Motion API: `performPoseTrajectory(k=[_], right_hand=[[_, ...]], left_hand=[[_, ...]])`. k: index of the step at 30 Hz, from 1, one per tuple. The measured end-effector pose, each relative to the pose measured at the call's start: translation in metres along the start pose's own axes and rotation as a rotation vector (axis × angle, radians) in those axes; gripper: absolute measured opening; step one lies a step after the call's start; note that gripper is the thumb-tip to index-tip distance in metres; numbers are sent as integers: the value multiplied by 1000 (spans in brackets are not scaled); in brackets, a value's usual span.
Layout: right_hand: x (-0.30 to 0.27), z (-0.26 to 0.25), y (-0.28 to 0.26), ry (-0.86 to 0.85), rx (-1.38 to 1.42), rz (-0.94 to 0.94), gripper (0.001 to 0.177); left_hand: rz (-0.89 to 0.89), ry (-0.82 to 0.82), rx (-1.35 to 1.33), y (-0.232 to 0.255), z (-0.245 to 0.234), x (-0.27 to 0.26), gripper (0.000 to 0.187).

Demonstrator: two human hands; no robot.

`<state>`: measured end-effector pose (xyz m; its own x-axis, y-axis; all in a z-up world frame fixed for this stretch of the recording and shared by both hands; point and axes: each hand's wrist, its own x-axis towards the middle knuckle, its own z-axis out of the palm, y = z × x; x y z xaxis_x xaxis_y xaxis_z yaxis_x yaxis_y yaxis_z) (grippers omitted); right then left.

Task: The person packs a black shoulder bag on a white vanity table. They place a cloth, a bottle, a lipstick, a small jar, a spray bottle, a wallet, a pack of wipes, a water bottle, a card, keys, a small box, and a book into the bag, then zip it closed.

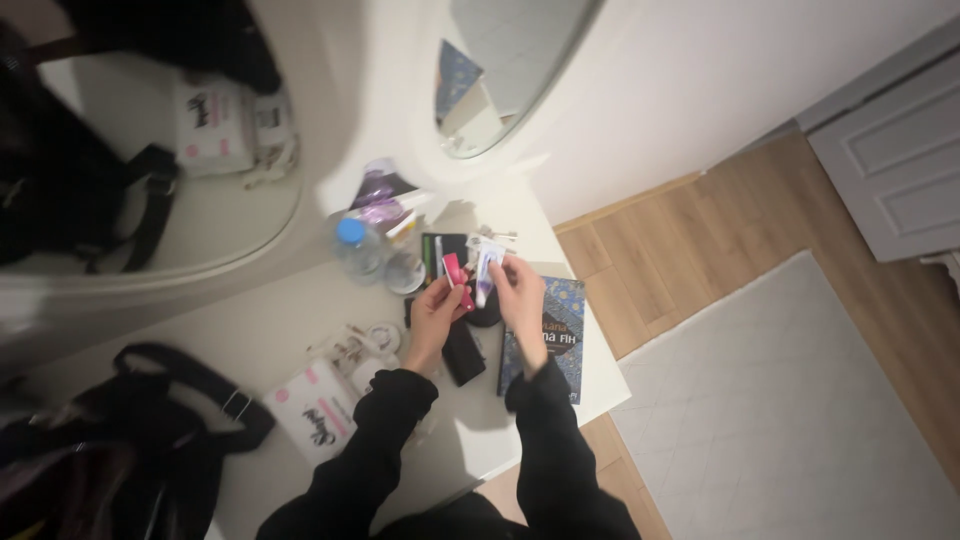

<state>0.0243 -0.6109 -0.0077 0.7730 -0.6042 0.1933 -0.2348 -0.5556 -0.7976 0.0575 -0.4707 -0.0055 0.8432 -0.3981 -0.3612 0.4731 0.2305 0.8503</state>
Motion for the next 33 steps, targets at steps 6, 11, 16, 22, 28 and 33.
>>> performPoseTrajectory(k=[6, 11, 16, 22, 28, 33], right_hand=[[-69, 8, -90, -101, 636, 277, 16], [-125, 40, -119, -145, 886, 471, 17], [-157, 64, -156, -281, 818, 311, 18], [-187, 82, -198, -486, 843, 256, 17], [-212, 101, -240, -663, 893, 220, 16], [-219, 115, -270, -753, 916, 225, 15]], left_hand=[[-52, 54, -36, 41, -21, -71, 36], [-78, 349, -118, 53, -61, -127, 37], [61, 560, -266, 52, -85, -161, 34], [179, 656, -344, 50, -121, -181, 33], [375, 733, -309, 72, -151, -213, 28], [521, 759, -143, 87, -176, -238, 27]])
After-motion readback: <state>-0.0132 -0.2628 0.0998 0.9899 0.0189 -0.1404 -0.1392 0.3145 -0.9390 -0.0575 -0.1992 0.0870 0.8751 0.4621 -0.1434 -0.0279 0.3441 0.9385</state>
